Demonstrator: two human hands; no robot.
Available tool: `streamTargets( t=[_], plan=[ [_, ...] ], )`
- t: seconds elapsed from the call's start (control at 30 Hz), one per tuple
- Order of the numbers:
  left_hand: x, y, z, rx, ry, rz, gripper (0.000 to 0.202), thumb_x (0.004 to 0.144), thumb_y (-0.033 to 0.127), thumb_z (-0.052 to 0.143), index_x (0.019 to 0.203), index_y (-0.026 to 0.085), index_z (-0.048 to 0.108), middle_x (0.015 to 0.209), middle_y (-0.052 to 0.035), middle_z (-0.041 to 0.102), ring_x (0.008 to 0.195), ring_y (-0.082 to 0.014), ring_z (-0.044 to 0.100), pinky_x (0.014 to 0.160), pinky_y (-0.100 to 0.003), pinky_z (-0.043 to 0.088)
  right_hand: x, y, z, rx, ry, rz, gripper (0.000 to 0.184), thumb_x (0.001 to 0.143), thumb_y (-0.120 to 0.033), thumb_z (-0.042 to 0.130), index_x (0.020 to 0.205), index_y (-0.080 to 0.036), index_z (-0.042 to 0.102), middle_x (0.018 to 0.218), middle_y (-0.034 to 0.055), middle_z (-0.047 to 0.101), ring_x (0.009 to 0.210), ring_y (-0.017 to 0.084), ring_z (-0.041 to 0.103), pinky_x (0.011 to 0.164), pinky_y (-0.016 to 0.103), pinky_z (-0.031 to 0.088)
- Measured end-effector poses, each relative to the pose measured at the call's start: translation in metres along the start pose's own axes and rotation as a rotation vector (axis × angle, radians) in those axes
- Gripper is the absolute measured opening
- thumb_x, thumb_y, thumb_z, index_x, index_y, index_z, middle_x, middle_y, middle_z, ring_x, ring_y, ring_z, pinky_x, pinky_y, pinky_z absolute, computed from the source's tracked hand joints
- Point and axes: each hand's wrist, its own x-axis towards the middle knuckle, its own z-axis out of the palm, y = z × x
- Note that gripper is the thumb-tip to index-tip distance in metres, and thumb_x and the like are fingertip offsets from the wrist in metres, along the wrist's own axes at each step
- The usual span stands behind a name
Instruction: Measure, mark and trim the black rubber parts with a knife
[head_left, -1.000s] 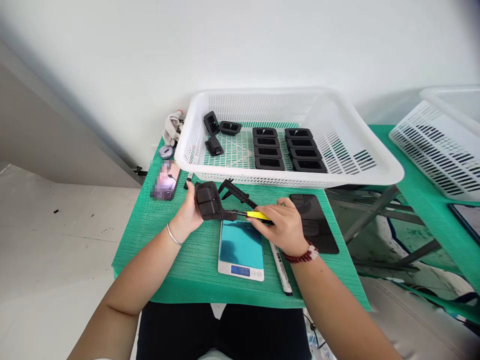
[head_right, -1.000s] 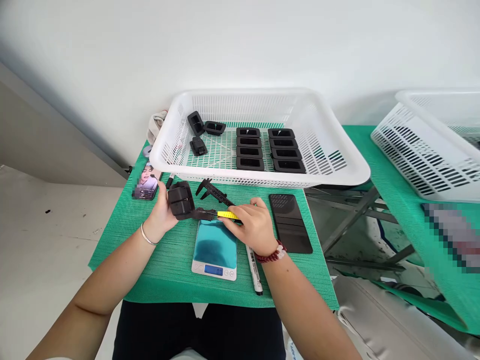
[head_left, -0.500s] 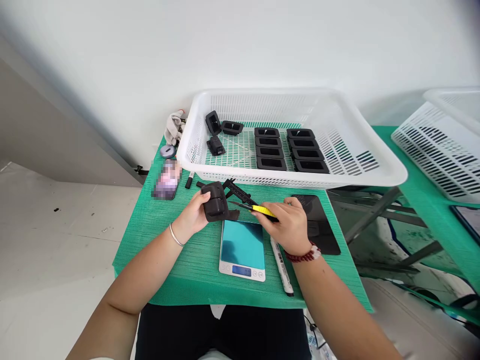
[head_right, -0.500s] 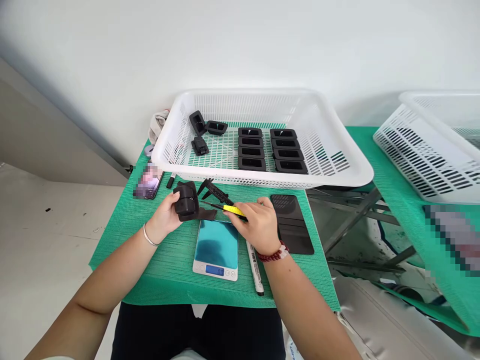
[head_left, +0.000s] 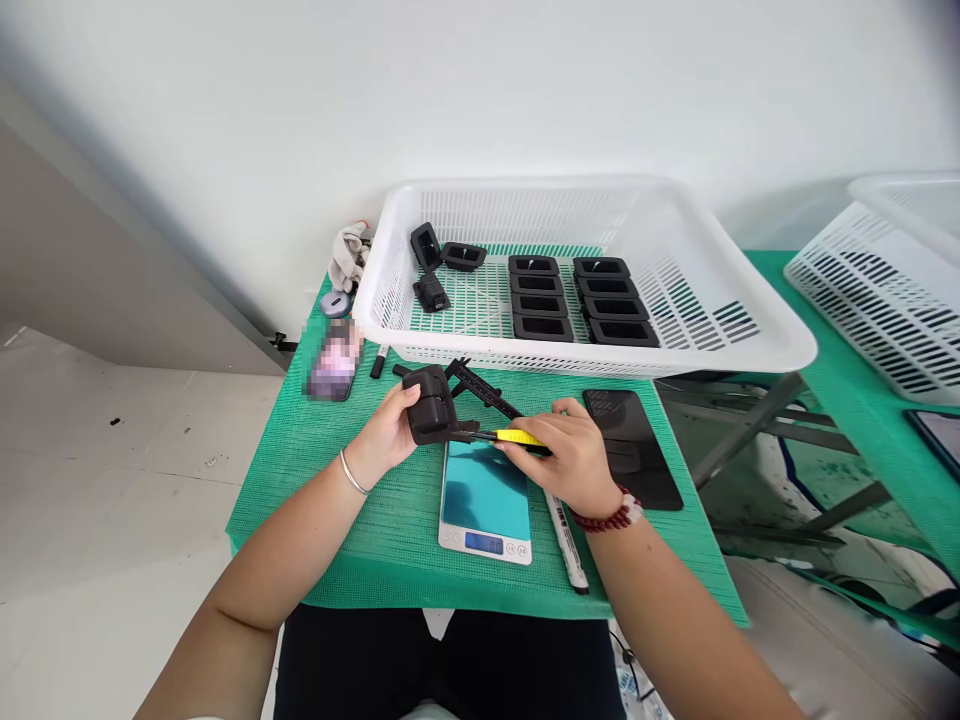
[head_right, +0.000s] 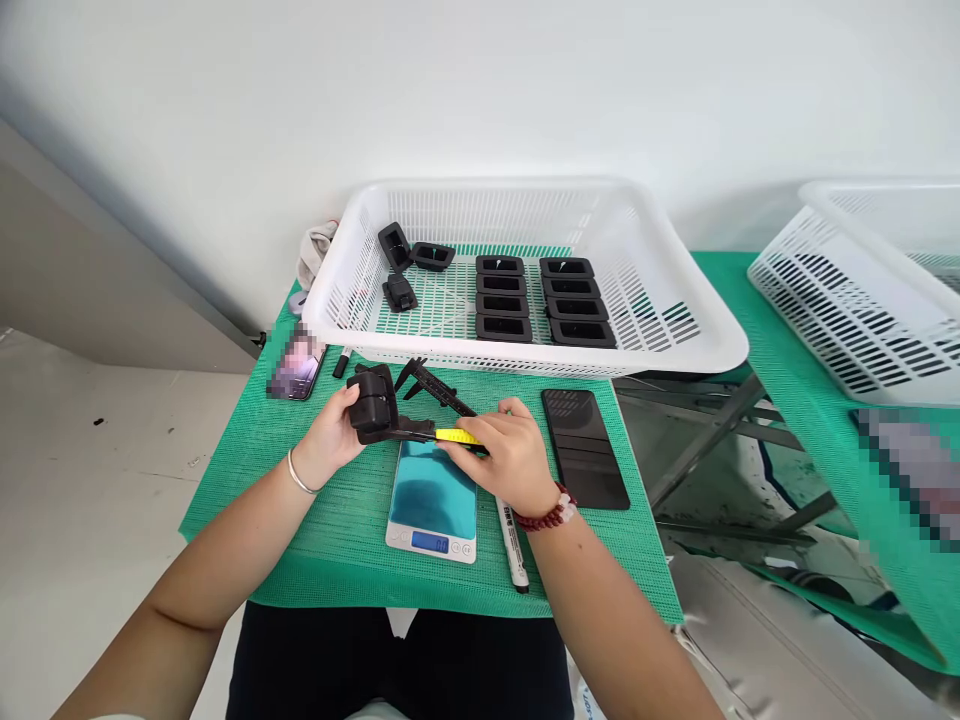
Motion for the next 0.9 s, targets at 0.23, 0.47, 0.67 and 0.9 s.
streamTargets(
  t=[0.23,0.47,0.67,0.9],
  plan=[
    [0.0006,0.0014,-0.0004,-0.019,0.004,0.015,0.031,0.066,0.032,0.076,0.09,0.015,0.067,0.077,-0.0021,0.068,0.067,-0.0136,0.064,0.061,-0.024,0.05,0.0002,0.0017,0.0009,-0.053,0.057,0.033,0.017,0.084,-0.035,0.065,0.081,-0.018,0.064,0.066,0.0021,0.071,0.053,0.013,0.059,0.069,0.034,0.039],
    [-0.0006,0.0027,0.0001,-0.014,0.043,0.017,0.033,0.064,0.033,0.077,0.09,0.015,0.066,0.075,-0.0019,0.068,0.065,-0.0146,0.064,0.058,-0.025,0.051,0.0002,0.0012,0.0005,-0.075,0.036,0.056,0.019,0.085,-0.036,0.063,0.081,-0.017,0.065,0.064,0.0025,0.07,0.052,0.013,0.058,0.069,0.034,0.038],
    [0.0002,0.0014,-0.0016,0.003,0.032,0.025,0.03,0.068,0.032,0.075,0.092,0.016,0.066,0.073,-0.0011,0.067,0.065,-0.0136,0.064,0.061,-0.024,0.051,0.0011,0.0014,-0.0003,0.038,0.006,0.007,0.019,0.084,-0.037,0.064,0.079,-0.018,0.065,0.066,0.0013,0.071,0.052,0.011,0.057,0.067,0.033,0.037],
    [0.0042,0.0049,-0.0038,-0.015,0.059,0.028,0.034,0.065,0.032,0.076,0.093,0.015,0.066,0.08,-0.0031,0.069,0.071,-0.0157,0.066,0.065,-0.027,0.053,0.0006,-0.0003,0.0038,-0.024,-0.001,0.028,0.022,0.084,-0.037,0.064,0.078,-0.016,0.065,0.063,0.0021,0.069,0.052,0.012,0.056,0.068,0.032,0.034]
  ],
)
